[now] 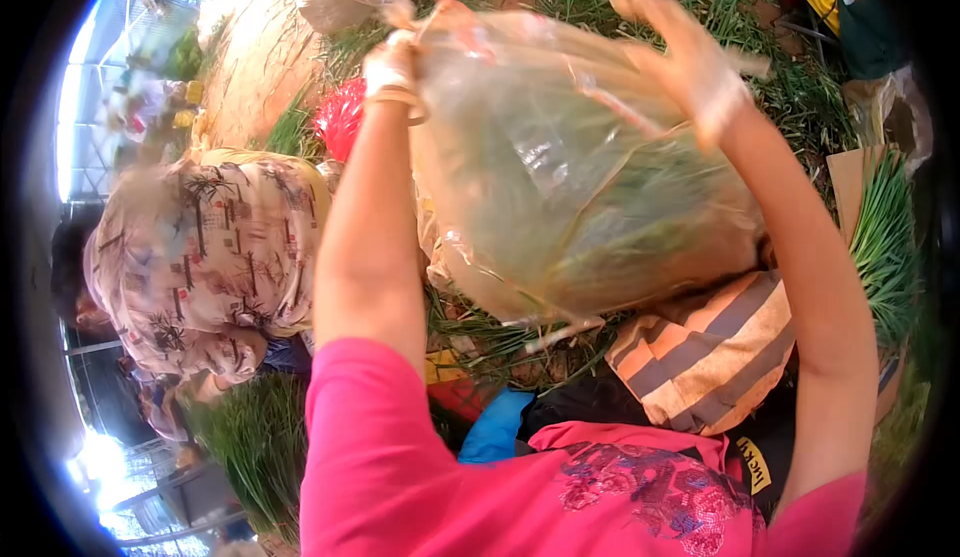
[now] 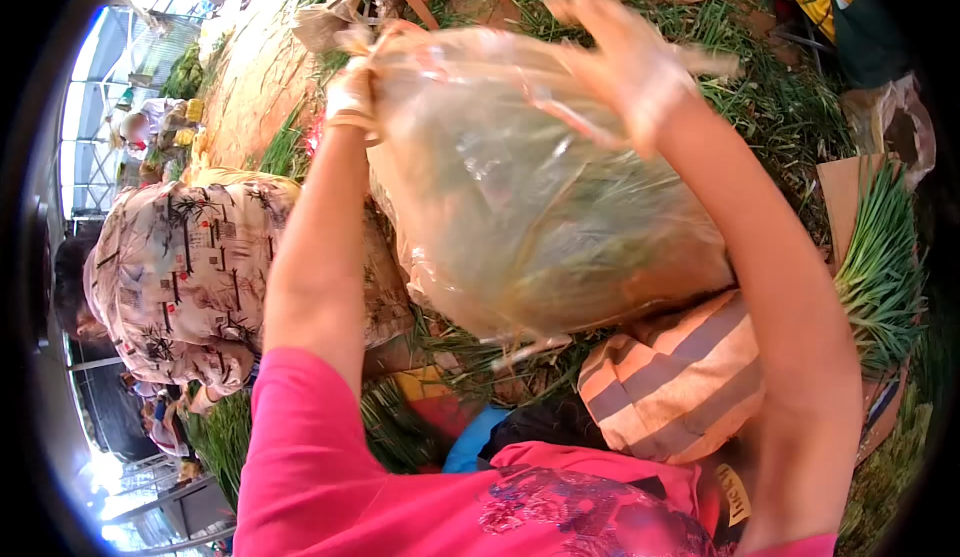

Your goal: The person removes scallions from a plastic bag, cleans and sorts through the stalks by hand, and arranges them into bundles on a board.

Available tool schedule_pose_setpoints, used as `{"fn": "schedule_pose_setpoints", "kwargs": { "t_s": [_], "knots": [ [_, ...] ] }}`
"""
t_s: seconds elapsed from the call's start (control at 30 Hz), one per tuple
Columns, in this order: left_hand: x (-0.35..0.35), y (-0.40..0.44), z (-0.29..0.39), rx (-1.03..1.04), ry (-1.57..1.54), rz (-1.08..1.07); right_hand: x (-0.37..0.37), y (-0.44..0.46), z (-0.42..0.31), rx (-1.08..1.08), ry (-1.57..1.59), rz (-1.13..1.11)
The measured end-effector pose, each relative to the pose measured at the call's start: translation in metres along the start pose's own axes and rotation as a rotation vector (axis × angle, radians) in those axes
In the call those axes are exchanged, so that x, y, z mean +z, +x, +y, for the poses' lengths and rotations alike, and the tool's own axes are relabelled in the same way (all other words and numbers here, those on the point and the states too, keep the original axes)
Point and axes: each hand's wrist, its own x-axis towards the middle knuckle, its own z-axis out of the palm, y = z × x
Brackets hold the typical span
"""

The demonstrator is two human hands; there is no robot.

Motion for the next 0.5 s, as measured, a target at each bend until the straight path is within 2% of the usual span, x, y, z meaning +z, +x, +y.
{"fn": "schedule_pose_setpoints", "kwargs": {
  "t_s": [0.03,0.07,0.1,0.13,0.2,0.27,0.3,0.37,0.4,0.43,0.5],
  "knots": [
    [0.023,-0.030,0.009,-0.153,-0.332,0.037,0.009,-0.045,0.004,-0.010,-0.009,-0.019],
    [0.033,-0.035,-0.001,-0.217,-0.414,0.022,0.041,-0.056,-0.014,0.130,0.308,-0.184],
    [-0.059,0.012,0.027,-0.127,-0.223,0.106,0.057,-0.068,-0.027,0.337,0.654,-0.304],
    [-0.040,0.011,0.020,-0.142,-0.239,0.128,0.090,-0.078,-0.046,0.570,0.906,-0.374],
    [-0.023,0.019,0.005,-0.191,-0.271,0.086,0.109,-0.136,-0.039,0.728,0.809,-0.445],
    [-0.020,0.025,0.011,-0.246,-0.283,0.054,0.129,-0.168,-0.029,0.898,0.849,-0.382],
    [-0.014,0.024,0.013,-0.236,-0.406,0.111,0.133,-0.176,-0.026,0.968,0.852,-0.374],
    [-0.028,0.024,0.011,-0.256,-0.411,0.095,0.165,-0.180,-0.027,1.096,0.969,-0.244],
    [-0.041,0.028,0.001,-0.183,-0.303,0.051,0.177,-0.177,-0.024,1.154,1.024,-0.172],
    [-0.053,0.021,0.002,-0.108,-0.193,0.011,0.177,-0.170,-0.019,1.154,0.937,-0.137],
    [-0.067,-0.007,0.014,-0.414,-0.608,0.030,0.202,-0.164,-0.003,1.119,0.592,-0.185]
  ]
}}
